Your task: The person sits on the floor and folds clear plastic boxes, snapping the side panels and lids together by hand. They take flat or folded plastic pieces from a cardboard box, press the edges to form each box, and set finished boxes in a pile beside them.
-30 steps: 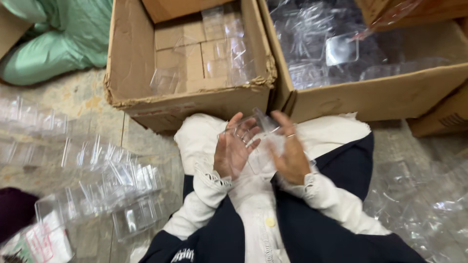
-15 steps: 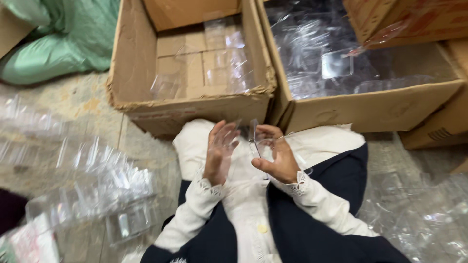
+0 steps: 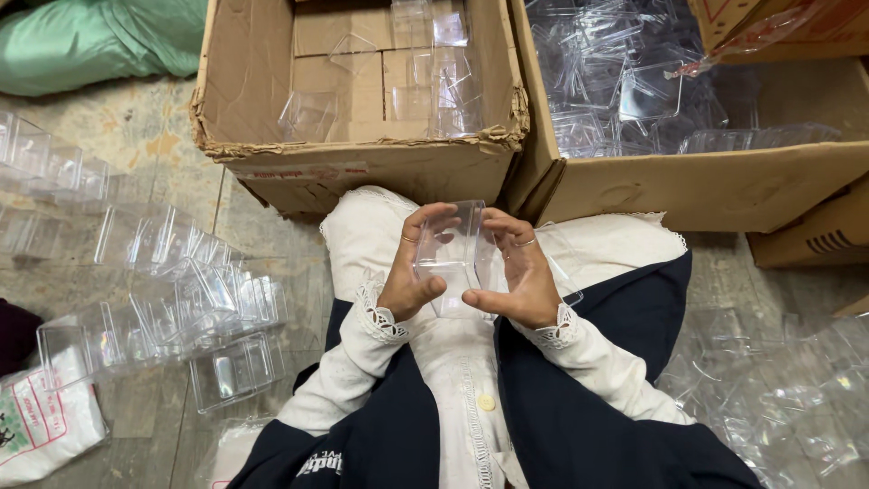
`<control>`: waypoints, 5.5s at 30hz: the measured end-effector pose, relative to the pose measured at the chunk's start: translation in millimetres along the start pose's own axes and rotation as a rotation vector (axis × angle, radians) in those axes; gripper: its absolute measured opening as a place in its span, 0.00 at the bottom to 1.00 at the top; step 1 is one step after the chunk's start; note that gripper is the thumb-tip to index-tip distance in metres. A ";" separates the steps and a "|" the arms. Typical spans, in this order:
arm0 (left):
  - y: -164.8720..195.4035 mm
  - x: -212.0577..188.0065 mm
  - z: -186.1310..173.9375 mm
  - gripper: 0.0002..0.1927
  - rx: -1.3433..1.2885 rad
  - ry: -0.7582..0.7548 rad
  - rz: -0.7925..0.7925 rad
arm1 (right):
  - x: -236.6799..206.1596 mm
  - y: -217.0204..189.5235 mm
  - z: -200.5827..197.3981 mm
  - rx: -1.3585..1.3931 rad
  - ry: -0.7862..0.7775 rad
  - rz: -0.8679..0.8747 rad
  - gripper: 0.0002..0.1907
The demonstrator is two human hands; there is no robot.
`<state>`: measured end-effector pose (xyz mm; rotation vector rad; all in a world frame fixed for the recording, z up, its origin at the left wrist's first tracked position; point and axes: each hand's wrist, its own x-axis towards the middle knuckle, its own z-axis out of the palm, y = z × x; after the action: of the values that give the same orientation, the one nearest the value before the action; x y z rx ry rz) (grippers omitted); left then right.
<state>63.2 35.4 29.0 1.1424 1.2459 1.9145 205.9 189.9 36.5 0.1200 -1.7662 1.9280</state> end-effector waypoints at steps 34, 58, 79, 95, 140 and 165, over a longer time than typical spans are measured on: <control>-28.8 -27.7 -29.0 0.58 0.203 0.400 -0.193 | 26.2 70.9 9.4 -0.226 -0.042 0.310 0.41; -61.8 -44.4 -74.5 0.61 1.196 0.323 0.050 | 58.0 163.8 45.4 -0.058 -0.002 0.496 0.34; -88.5 -43.7 -41.5 0.37 0.017 0.669 -0.485 | 21.1 122.8 14.5 0.091 0.176 0.419 0.35; -75.1 -150.9 -55.2 0.27 0.156 0.456 -0.442 | -10.1 86.3 6.1 0.186 -0.312 0.325 0.36; -179.9 79.2 5.1 0.36 1.161 -0.322 -0.959 | -102.2 83.6 -130.9 -1.136 0.157 0.681 0.25; -57.5 -22.6 -19.8 0.15 0.202 0.408 -0.296 | -37.2 57.1 -38.3 -0.441 0.154 0.131 0.21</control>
<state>57.1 31.4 -35.4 0.6231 1.7509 1.8780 224.2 213.9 -35.7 -0.2973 -2.0837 1.5360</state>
